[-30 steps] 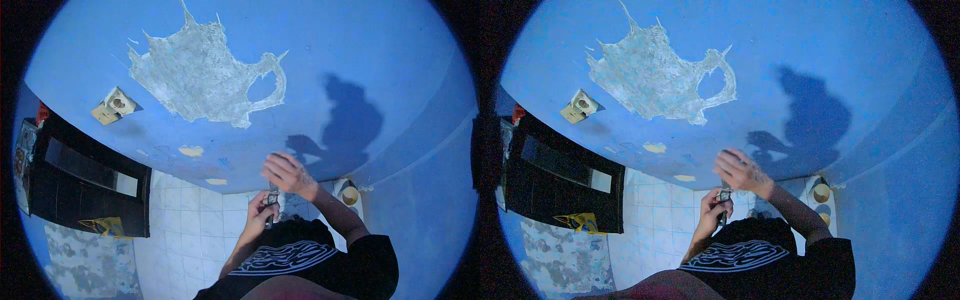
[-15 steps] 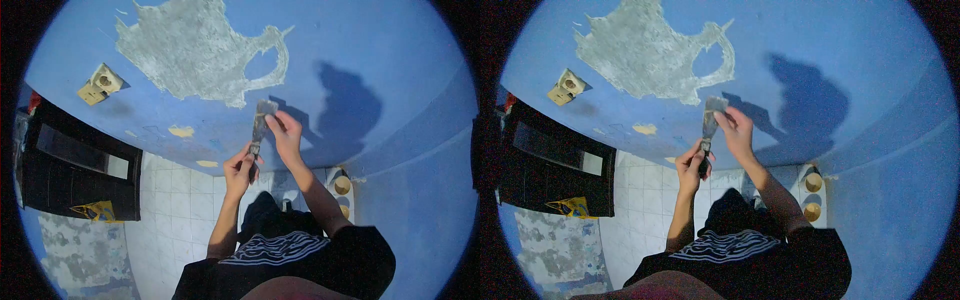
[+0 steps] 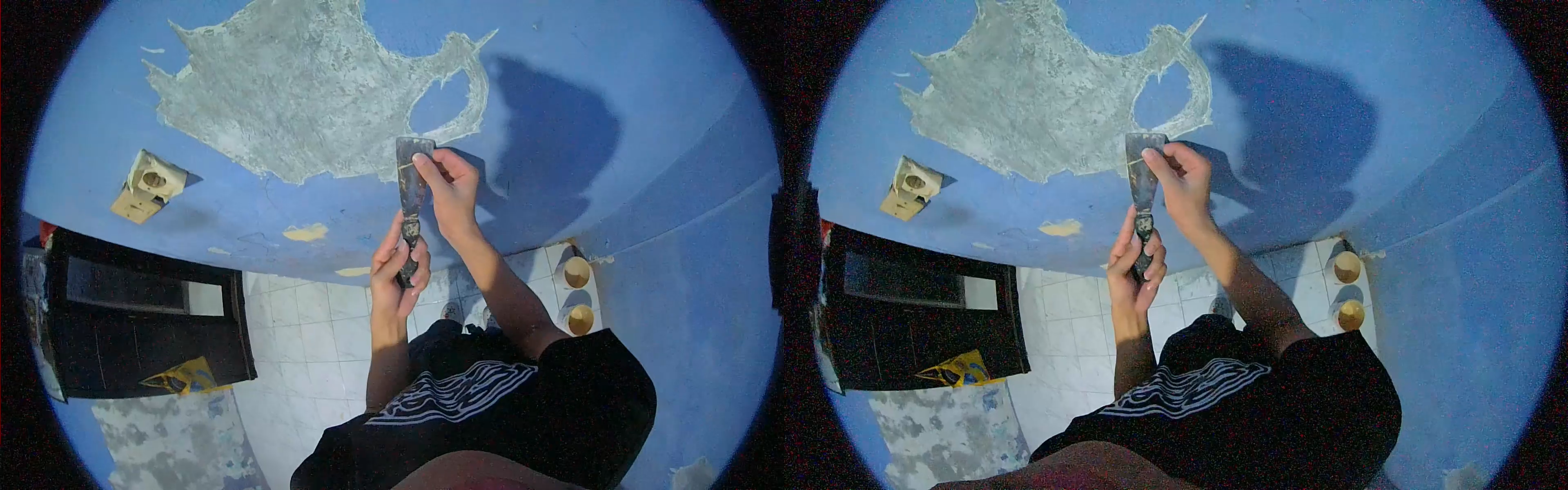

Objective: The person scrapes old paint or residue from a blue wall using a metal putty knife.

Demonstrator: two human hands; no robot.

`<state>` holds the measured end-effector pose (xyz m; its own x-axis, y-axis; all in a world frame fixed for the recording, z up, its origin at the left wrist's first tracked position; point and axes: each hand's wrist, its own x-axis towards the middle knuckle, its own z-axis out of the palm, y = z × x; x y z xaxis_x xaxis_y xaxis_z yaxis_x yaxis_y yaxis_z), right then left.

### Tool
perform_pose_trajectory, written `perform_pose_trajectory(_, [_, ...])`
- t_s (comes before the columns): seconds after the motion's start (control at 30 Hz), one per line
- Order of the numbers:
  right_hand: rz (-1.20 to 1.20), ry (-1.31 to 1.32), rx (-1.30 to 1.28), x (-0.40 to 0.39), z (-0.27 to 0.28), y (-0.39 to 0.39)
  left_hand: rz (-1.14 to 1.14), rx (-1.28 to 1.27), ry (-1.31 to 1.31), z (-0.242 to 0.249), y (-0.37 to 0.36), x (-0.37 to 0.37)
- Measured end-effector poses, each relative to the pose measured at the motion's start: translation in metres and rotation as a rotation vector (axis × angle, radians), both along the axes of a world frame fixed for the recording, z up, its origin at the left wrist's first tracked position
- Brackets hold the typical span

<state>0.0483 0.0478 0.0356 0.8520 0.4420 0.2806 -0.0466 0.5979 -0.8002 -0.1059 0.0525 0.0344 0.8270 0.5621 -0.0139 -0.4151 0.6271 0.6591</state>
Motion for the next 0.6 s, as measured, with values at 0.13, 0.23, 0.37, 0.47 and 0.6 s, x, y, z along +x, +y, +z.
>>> perform_pose_trajectory(0.13, [0.034, 0.06, -0.053, 0.001, -0.001, -0.001, -0.015, 0.058, 0.117, 0.009, 0.014, -0.003])
perform_pose_trajectory(0.23, [0.078, 0.102, -0.068, 0.004, 0.009, -0.003, -0.009, 0.131, 0.237, 0.023, 0.023, -0.005])
perform_pose_trajectory(0.37, [0.076, 0.056, -0.117, 0.011, 0.004, -0.001, 0.025, 0.194, 0.334, 0.028, 0.025, -0.003])
perform_pose_trajectory(0.47, [0.059, 0.026, -0.206, 0.011, 0.011, -0.007, 0.045, 0.17, 0.308, 0.023, 0.014, 0.0])
perform_pose_trajectory(0.6, [0.038, 0.041, -0.185, 0.013, 0.017, -0.01, 0.019, -0.042, 0.267, 0.011, 0.005, 0.006])
